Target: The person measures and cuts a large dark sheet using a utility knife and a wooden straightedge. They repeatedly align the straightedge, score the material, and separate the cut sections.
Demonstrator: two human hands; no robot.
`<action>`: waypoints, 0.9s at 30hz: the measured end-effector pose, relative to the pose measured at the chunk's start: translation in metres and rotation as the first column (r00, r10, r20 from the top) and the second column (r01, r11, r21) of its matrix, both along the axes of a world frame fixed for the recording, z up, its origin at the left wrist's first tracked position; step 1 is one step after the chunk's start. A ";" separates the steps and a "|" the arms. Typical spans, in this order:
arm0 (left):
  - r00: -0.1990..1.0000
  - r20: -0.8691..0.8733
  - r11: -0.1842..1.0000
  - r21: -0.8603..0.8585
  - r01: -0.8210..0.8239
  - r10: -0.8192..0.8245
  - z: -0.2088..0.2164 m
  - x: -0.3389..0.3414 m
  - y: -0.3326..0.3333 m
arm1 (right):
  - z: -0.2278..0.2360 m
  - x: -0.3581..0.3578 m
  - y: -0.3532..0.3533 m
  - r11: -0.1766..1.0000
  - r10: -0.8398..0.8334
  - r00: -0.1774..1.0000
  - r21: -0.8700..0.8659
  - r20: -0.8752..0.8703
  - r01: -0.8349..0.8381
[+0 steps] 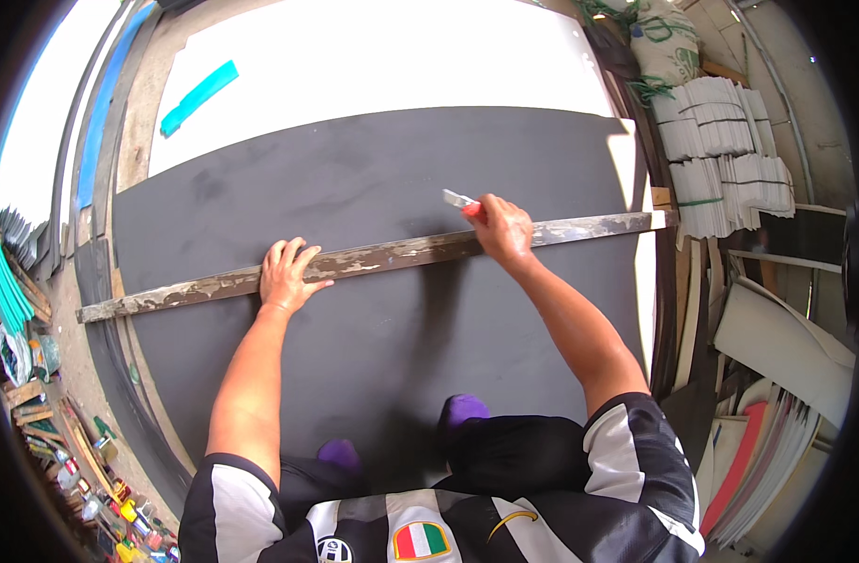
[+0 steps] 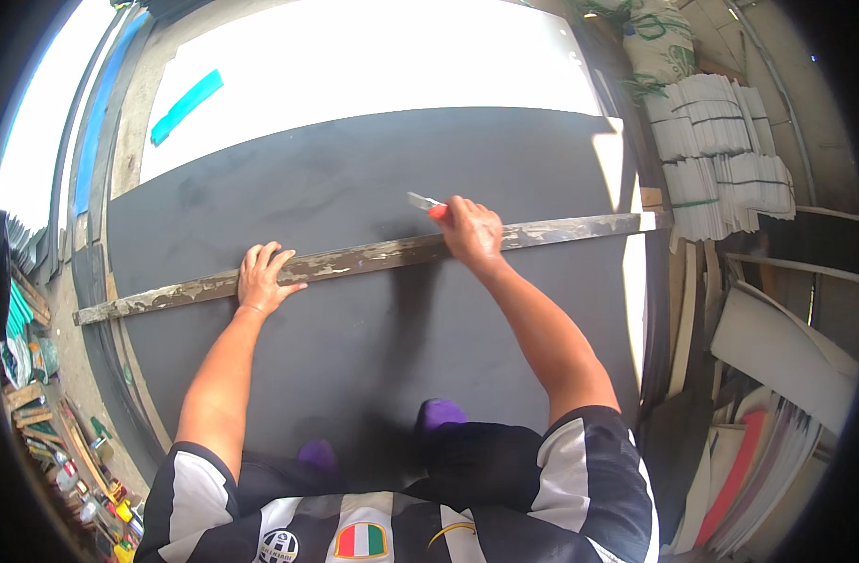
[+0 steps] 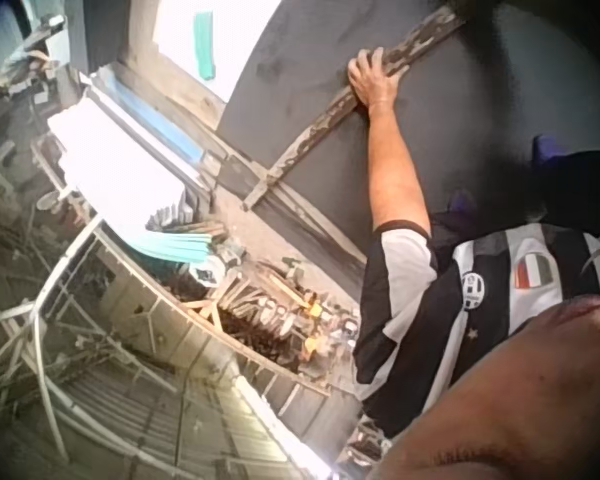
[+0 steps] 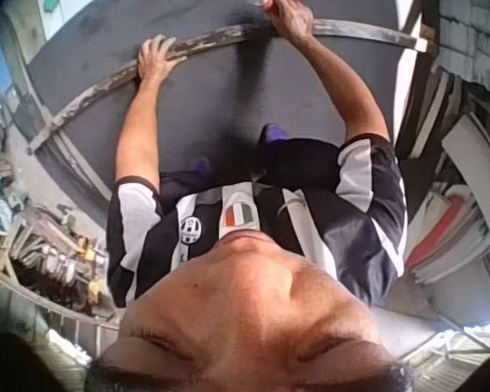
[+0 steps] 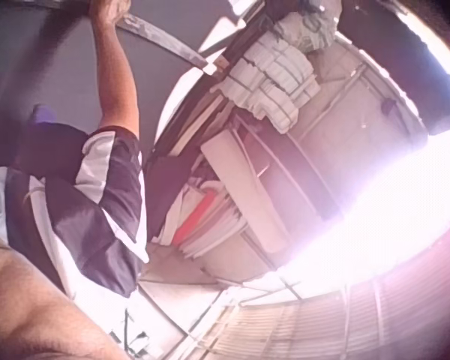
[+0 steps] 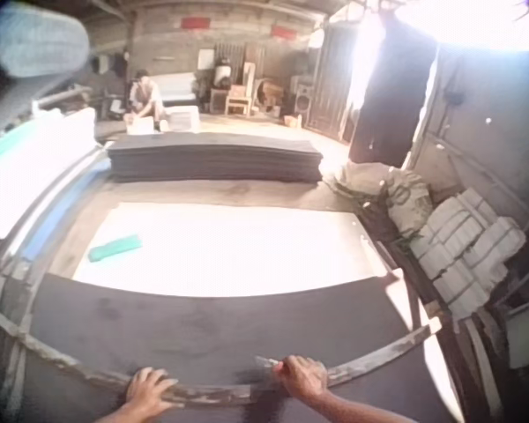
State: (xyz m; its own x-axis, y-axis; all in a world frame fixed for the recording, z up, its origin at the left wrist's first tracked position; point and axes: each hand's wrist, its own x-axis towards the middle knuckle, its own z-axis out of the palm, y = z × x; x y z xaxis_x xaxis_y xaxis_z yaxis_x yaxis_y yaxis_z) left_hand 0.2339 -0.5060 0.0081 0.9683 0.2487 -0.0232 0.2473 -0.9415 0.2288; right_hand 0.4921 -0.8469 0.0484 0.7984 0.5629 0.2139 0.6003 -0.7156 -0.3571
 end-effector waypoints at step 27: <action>0.962 -0.144 0.955 0.224 -0.195 0.230 -0.012 -0.067 0.172 | -0.031 -0.061 0.140 0.973 -0.021 0.980 -0.229 -0.200 -0.026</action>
